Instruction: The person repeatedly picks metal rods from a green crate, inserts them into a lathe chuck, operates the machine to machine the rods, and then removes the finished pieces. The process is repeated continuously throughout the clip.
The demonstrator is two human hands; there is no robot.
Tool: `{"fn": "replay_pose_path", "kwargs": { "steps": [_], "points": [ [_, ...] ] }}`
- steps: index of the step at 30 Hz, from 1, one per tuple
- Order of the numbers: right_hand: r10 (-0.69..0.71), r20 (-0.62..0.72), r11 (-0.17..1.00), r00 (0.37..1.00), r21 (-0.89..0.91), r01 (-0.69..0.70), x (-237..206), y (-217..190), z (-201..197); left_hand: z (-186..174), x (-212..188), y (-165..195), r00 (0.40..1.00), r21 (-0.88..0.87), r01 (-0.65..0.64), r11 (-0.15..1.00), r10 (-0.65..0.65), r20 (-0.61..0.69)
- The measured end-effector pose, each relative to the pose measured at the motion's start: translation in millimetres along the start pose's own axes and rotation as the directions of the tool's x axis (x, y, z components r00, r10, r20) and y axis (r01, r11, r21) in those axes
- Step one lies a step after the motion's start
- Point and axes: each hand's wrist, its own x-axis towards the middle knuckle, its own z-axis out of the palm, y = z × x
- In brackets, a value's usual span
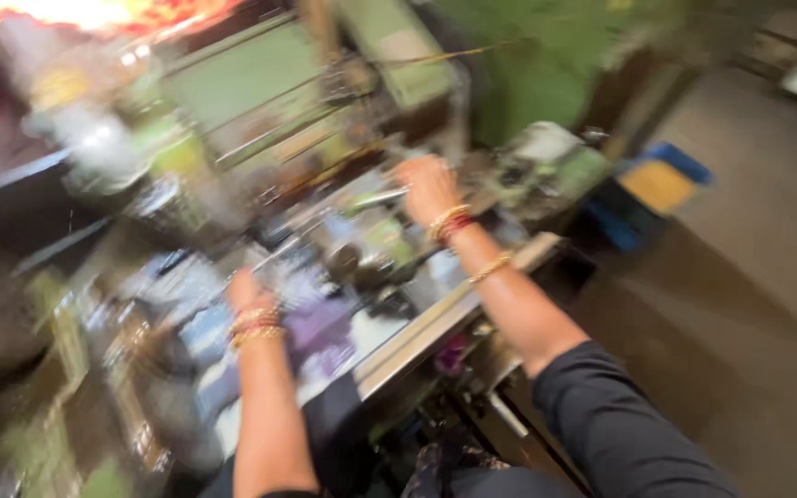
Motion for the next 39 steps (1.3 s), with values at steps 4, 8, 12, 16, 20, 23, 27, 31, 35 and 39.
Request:
{"fn": "replay_pose_path", "kwargs": {
  "steps": [4,8,12,16,20,23,27,31,35,39],
  "points": [
    [0.118,-0.038,0.992,0.992,0.043,-0.116,-21,18,22,6,15,19,0.836,-0.581,0.502,0.641,-0.532,0.134],
    [0.305,0.121,0.923,0.945,0.206,-0.324,-34,21,25,7,5,30,0.658,-0.963,0.262,-0.071,-0.716,0.231],
    [0.326,0.159,0.918,0.932,0.182,-0.352,-37,20,28,15,6,20,0.660,-0.986,0.143,-0.091,-0.733,0.164],
    [0.336,0.202,0.913,0.920,0.168,-0.371,-40,23,31,26,11,15,0.663,-0.992,0.094,-0.080,-0.738,0.122],
    [0.247,0.111,0.955,0.963,0.140,-0.261,-40,28,35,25,10,16,0.633,-0.978,0.191,-0.085,-0.751,0.189],
    [0.161,-0.004,0.974,0.987,0.165,-0.158,-36,31,40,19,10,19,0.654,-0.972,0.221,-0.077,-0.728,0.206],
    [0.136,0.091,0.986,0.986,0.085,-0.144,-34,38,46,12,13,28,0.605,-0.979,0.198,0.036,-0.791,0.094],
    [0.144,0.095,0.977,0.985,0.146,-0.156,-39,51,54,8,12,35,0.601,-0.984,0.145,0.103,-0.799,0.005],
    [0.130,0.147,0.983,0.980,0.108,-0.147,-39,59,58,5,7,38,0.641,-0.999,-0.043,-0.033,-0.768,-0.002],
    [0.173,0.196,0.978,0.965,0.084,-0.192,-38,61,57,2,6,40,0.608,-0.998,0.053,0.045,-0.794,-0.004]
  ]
}}
